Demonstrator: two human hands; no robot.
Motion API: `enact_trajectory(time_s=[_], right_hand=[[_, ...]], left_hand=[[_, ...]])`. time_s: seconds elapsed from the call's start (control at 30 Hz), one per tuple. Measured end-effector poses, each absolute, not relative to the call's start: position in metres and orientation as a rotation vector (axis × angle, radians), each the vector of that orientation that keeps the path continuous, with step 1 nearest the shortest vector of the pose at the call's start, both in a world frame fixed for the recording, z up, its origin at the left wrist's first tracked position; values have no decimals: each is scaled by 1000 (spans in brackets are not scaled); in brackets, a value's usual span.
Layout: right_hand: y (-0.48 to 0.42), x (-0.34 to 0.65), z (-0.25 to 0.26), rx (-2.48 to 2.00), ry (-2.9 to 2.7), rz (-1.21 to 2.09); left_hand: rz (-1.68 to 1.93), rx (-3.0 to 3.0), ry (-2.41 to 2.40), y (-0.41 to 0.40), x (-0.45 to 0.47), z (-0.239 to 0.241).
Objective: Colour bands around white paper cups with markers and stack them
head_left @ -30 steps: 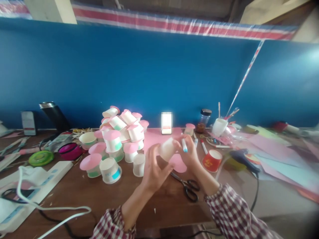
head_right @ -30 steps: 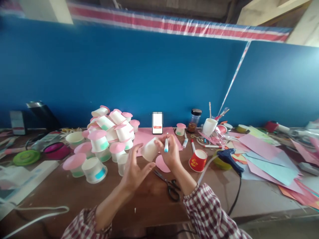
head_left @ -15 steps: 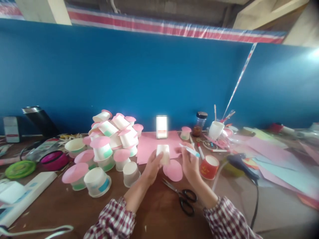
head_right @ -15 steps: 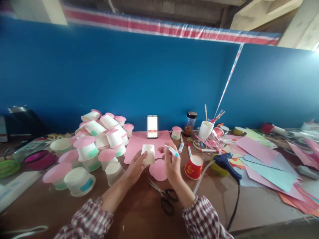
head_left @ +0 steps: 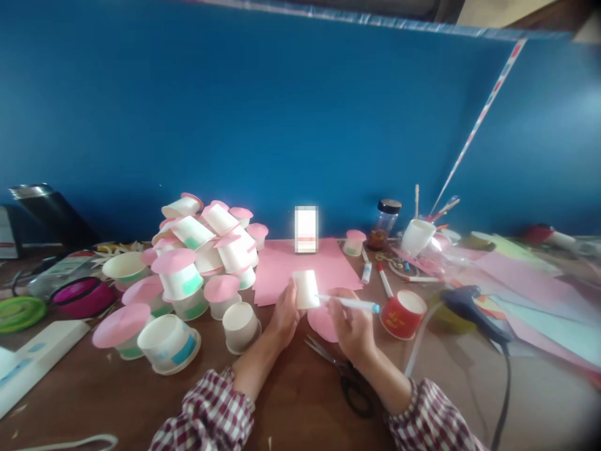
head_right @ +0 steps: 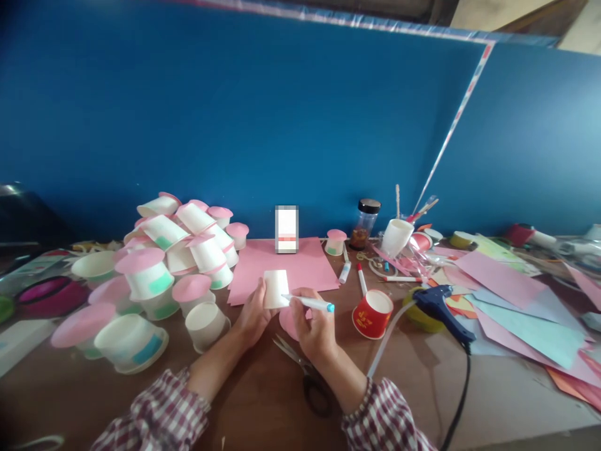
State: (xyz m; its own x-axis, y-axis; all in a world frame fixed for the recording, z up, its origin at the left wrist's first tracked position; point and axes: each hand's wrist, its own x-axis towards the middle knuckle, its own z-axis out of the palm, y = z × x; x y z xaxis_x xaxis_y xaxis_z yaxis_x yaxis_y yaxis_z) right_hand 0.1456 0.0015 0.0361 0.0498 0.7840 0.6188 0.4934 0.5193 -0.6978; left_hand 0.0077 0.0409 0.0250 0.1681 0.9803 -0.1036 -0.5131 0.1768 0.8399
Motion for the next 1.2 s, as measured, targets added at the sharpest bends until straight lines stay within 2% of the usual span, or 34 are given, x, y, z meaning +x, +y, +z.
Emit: enact_trajectory(time_s=[1.2], right_hand=[[3,140,34,-1208,-1630,352]], left_hand=[[1261,898,936,41,10,20]])
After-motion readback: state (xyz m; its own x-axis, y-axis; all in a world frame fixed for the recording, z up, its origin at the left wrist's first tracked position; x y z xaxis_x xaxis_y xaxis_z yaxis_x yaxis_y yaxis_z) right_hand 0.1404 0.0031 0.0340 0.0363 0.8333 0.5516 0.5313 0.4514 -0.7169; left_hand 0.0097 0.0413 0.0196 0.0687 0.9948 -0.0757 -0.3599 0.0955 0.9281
